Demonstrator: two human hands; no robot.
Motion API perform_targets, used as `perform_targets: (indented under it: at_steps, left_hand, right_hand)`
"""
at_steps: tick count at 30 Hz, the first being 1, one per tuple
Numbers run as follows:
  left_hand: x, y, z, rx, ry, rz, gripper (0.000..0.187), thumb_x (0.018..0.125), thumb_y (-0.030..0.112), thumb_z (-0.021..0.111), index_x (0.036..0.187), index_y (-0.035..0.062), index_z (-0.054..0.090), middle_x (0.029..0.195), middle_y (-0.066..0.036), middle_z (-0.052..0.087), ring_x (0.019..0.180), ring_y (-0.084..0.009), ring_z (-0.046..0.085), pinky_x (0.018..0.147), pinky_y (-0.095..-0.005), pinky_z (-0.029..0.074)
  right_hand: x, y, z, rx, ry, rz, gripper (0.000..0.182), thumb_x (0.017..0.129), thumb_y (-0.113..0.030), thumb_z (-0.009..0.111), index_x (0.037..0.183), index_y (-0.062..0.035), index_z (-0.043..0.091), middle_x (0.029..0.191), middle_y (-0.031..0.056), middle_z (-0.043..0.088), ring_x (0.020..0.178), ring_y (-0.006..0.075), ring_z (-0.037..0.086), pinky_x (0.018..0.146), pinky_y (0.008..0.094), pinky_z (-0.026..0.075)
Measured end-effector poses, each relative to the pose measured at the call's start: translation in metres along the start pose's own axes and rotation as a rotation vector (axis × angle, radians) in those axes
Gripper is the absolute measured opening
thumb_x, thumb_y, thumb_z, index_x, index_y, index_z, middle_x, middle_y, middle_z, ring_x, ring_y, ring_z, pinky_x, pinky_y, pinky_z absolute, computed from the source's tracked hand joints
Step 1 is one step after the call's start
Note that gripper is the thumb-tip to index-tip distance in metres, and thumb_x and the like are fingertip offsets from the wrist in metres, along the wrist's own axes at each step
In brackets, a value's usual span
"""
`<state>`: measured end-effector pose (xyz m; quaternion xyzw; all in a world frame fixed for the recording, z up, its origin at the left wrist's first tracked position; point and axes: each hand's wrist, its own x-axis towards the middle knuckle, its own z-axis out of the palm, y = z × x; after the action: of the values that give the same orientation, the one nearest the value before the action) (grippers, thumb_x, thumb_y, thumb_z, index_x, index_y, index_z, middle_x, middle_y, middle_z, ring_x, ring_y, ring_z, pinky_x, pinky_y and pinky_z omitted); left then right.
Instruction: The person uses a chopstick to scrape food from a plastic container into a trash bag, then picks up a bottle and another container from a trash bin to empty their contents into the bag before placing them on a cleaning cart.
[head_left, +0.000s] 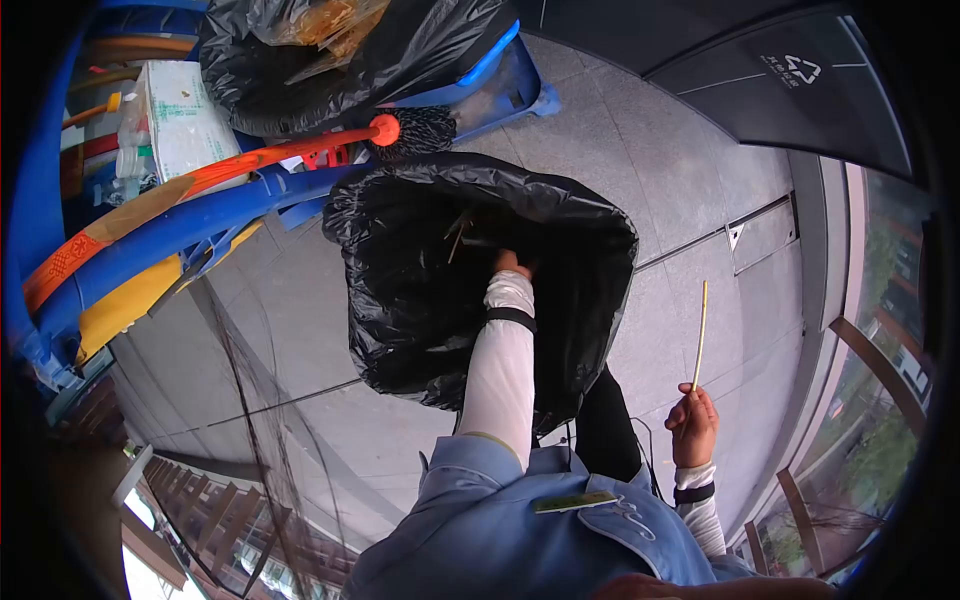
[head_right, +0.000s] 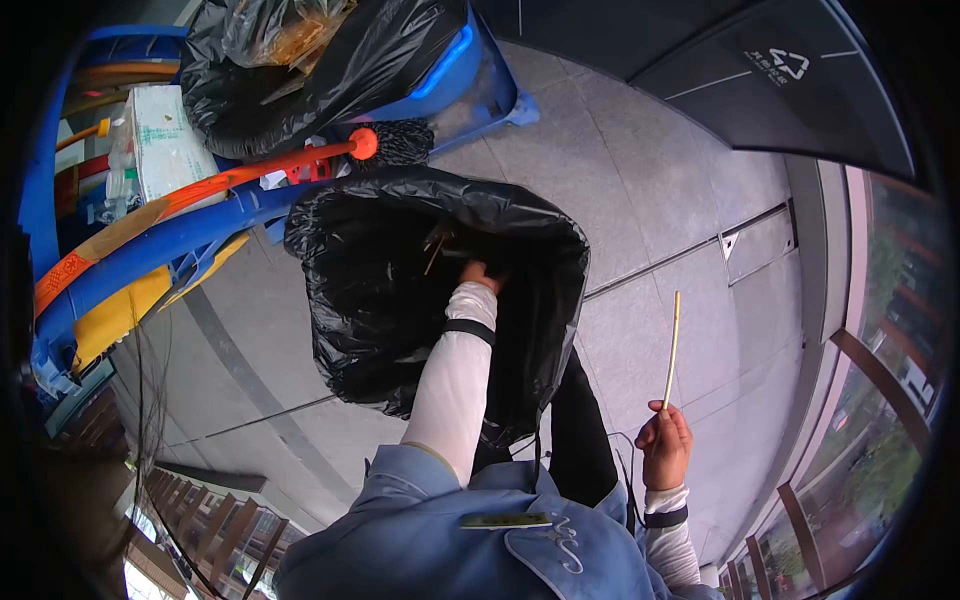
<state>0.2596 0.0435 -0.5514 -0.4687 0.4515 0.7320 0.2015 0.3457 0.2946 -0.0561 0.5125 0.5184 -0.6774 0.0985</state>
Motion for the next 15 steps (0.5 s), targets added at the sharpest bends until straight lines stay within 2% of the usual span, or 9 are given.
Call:
perform_targets:
  at_steps: [1,2,4,6,15]
  left_hand:
    - [0.051,-0.048,-0.029,0.201,-0.017,0.189,0.028,0.084,0.019,0.046,0.109,0.0106,0.054,0.113,-0.014,0.052,0.105,-0.0319,0.049,0.089,-0.0534,0.04]
    - [0.077,-0.068,-0.036,0.227,0.034,0.202,0.029,0.083,0.023,0.049,0.109,0.0123,0.056,0.115,-0.014,0.053,0.105,-0.0303,0.05,0.087,-0.0503,0.042]
    - [0.06,-0.051,-0.023,0.119,0.149,0.026,0.031,0.083,0.025,0.049,0.11,0.012,0.055,0.115,-0.013,0.052,0.106,-0.0303,0.049,0.087,-0.0498,0.041]
    - [0.04,-0.034,-0.008,-0.012,0.197,-0.061,0.033,0.082,0.026,0.048,0.111,0.0117,0.054,0.116,-0.013,0.052,0.106,-0.0304,0.049,0.088,-0.0492,0.041]
    - [0.048,-0.054,-0.003,-0.293,0.26,-0.163,0.042,0.081,0.035,0.047,0.114,0.0103,0.051,0.118,-0.013,0.05,0.106,-0.0307,0.049,0.09,-0.0468,0.04]
  right_hand:
    - [0.004,0.004,-0.002,0.007,0.023,-0.002,0.023,0.089,-0.02,0.046,0.097,0.0004,0.053,0.056,-0.0001,0.042,0.049,0.0081,0.041,0.047,0.0214,0.036]
    - [0.008,0.008,-0.004,0.016,0.047,-0.004,0.023,0.089,-0.02,0.046,0.097,0.0006,0.053,0.056,-0.0001,0.042,0.049,0.008,0.041,0.047,0.0214,0.036]
    - [0.013,0.015,-0.002,0.015,0.07,-0.001,0.023,0.089,-0.019,0.046,0.097,0.0007,0.053,0.056,0.0,0.042,0.049,0.008,0.041,0.047,0.0215,0.036]
    - [0.017,0.021,0.001,0.013,0.097,0.008,0.022,0.089,-0.018,0.045,0.096,0.0009,0.053,0.056,0.0,0.042,0.049,0.0083,0.042,0.046,0.0219,0.036]
    - [0.036,0.042,0.009,-0.016,0.177,0.041,0.022,0.089,-0.018,0.046,0.096,0.0009,0.053,0.055,-0.0001,0.042,0.048,0.0087,0.042,0.045,0.0224,0.037]
